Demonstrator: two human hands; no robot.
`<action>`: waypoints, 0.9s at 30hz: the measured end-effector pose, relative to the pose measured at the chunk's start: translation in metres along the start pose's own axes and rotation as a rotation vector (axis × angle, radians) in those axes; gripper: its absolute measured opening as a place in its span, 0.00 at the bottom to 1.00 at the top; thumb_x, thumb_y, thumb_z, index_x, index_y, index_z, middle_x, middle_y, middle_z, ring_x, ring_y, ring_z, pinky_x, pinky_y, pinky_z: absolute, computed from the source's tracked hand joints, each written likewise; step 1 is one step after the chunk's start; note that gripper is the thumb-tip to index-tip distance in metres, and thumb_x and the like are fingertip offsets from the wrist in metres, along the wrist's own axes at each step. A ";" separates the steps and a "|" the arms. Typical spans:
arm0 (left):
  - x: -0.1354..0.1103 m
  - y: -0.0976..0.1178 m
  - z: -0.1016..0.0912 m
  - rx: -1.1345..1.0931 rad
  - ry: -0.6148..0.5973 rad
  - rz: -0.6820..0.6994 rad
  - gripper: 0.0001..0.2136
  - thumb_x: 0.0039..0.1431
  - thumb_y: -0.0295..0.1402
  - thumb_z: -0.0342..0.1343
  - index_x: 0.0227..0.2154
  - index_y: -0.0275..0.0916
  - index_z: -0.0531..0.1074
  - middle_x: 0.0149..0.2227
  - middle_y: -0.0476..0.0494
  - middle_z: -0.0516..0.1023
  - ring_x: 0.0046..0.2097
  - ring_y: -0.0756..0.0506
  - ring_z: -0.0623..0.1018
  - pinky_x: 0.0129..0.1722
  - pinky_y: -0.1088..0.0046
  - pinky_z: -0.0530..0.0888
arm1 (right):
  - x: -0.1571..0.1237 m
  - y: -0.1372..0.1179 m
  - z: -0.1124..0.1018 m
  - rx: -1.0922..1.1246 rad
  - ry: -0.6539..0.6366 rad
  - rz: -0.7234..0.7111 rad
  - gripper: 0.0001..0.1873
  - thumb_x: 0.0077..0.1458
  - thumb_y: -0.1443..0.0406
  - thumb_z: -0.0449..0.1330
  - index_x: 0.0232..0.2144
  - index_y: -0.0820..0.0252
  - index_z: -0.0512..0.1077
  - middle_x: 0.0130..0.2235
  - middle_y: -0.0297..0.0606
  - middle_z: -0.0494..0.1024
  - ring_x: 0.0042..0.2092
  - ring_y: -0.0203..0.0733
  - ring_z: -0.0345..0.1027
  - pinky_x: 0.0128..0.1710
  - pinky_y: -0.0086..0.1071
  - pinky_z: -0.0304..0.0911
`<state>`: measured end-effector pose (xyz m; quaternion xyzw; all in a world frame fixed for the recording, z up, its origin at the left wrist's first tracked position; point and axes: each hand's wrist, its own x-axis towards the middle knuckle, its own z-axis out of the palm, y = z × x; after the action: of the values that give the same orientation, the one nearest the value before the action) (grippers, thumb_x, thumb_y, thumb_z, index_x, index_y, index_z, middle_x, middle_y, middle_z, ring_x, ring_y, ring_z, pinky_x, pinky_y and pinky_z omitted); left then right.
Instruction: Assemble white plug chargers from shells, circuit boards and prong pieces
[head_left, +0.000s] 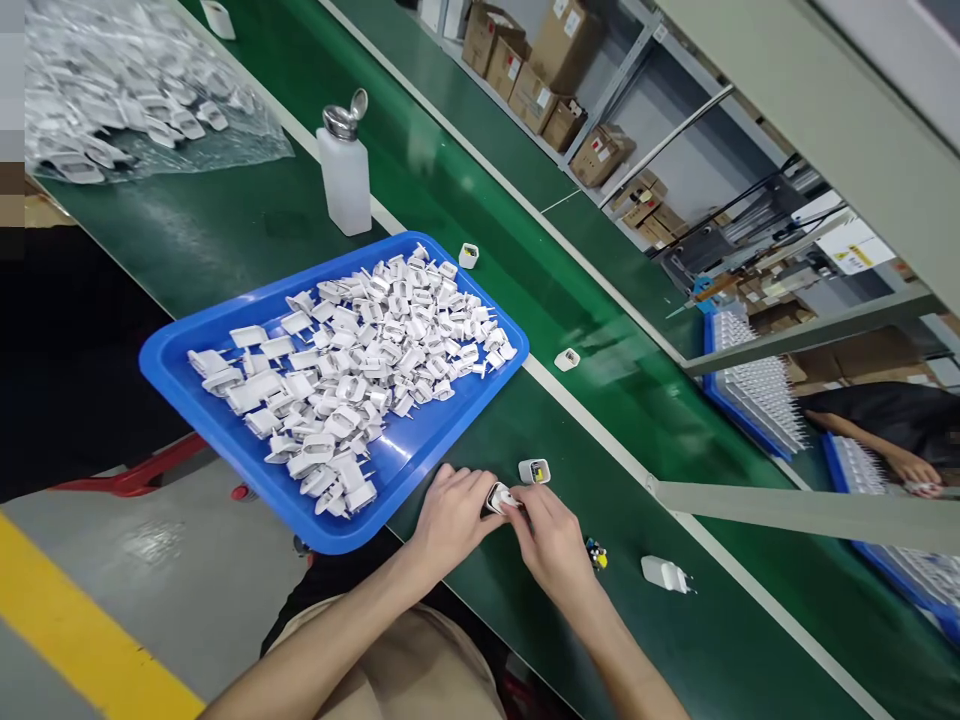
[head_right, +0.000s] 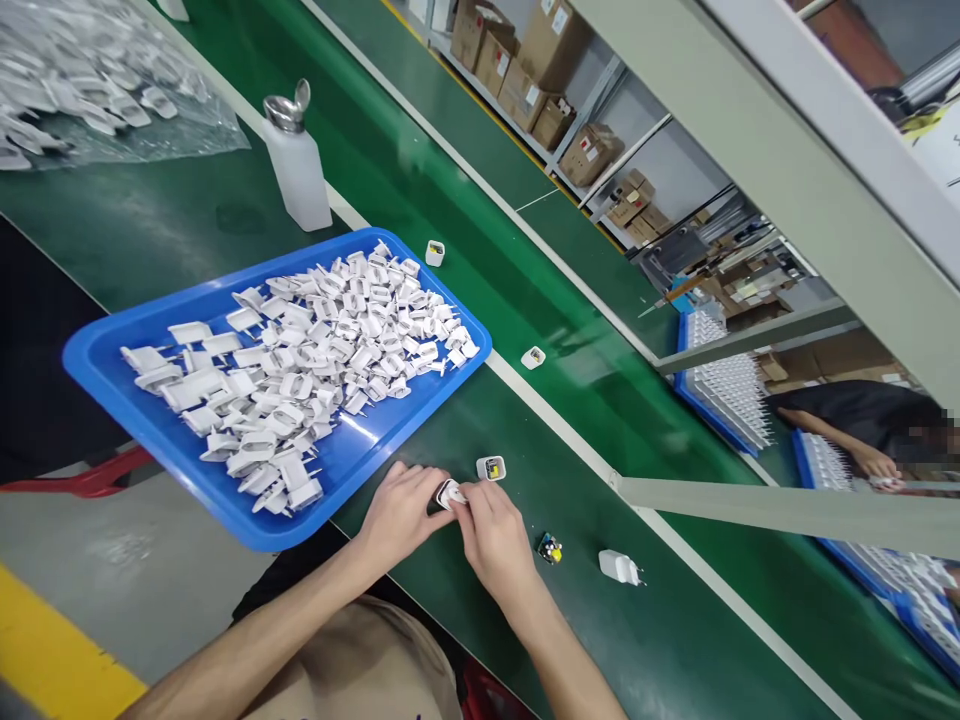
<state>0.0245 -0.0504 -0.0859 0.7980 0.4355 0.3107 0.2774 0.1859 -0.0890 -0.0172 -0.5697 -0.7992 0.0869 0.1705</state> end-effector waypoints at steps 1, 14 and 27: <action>0.000 0.000 0.000 -0.001 0.004 0.002 0.12 0.61 0.37 0.67 0.32 0.41 0.68 0.32 0.50 0.78 0.34 0.43 0.75 0.37 0.65 0.61 | -0.001 0.000 0.000 0.004 0.013 -0.003 0.06 0.74 0.66 0.50 0.42 0.56 0.67 0.35 0.39 0.75 0.35 0.44 0.71 0.35 0.35 0.68; 0.003 -0.002 0.003 0.013 0.001 0.025 0.11 0.60 0.34 0.67 0.32 0.42 0.68 0.31 0.50 0.77 0.34 0.43 0.74 0.37 0.63 0.61 | 0.002 -0.003 0.009 -0.109 -0.016 -0.006 0.09 0.74 0.67 0.49 0.40 0.58 0.67 0.33 0.37 0.73 0.34 0.43 0.68 0.36 0.34 0.64; 0.002 -0.004 0.001 0.058 -0.029 0.033 0.22 0.56 0.38 0.72 0.48 0.38 0.70 0.39 0.45 0.81 0.39 0.41 0.80 0.40 0.62 0.66 | -0.013 -0.008 0.005 -0.326 -0.068 0.078 0.14 0.73 0.68 0.46 0.33 0.56 0.64 0.32 0.37 0.70 0.33 0.44 0.64 0.35 0.35 0.58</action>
<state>0.0239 -0.0469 -0.0888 0.8172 0.4268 0.2911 0.2554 0.1808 -0.1037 -0.0217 -0.6172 -0.7853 -0.0182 0.0454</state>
